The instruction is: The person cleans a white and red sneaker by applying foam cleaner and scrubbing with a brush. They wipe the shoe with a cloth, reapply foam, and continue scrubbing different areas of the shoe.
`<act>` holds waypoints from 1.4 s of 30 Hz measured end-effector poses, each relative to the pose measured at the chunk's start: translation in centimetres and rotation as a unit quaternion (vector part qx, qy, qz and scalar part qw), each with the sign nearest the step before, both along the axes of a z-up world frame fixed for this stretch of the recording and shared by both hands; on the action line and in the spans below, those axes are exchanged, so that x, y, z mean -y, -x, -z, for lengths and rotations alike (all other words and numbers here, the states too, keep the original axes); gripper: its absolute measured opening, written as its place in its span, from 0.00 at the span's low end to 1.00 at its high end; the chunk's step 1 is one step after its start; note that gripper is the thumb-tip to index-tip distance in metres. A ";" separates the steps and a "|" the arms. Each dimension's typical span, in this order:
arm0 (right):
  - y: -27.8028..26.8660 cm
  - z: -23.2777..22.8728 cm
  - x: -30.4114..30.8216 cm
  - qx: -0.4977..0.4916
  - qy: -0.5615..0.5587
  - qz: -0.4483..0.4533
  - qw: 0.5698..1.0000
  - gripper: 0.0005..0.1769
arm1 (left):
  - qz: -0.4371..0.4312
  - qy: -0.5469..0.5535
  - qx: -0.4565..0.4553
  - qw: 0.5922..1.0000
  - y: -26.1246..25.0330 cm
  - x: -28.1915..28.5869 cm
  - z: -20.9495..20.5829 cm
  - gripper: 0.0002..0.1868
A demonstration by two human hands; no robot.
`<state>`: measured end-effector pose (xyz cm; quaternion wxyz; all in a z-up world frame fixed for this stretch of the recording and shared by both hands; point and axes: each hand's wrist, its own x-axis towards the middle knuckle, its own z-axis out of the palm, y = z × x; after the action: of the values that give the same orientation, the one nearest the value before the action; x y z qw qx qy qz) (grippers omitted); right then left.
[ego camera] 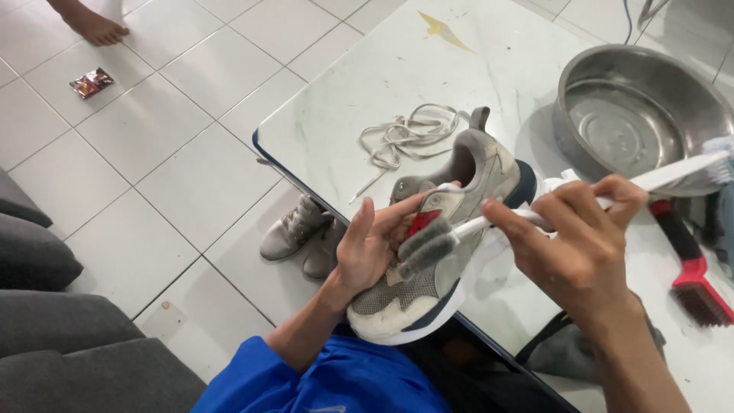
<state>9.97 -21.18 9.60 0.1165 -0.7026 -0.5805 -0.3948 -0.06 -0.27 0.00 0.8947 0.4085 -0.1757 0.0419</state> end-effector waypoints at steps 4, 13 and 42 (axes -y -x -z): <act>-4.6 2.9 2.5 0.004 -0.019 0.052 0.998 0.07 | 0.027 -0.010 0.009 1.000 0.1 0.1 -0.2 0.54; -3.8 0.2 0.7 0.064 -0.005 0.072 0.995 0.17 | -0.001 0.003 0.020 1.000 0.0 1.0 -1.1 0.53; -4.2 -0.3 0.0 0.030 -0.036 0.017 0.999 0.11 | -0.013 0.011 0.050 0.999 -0.3 0.4 -0.1 0.50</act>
<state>14.22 -21.13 9.93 0.1175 -0.6956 -0.5569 -0.4385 0.29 -0.63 0.14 0.8886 0.3985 -0.2141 0.0756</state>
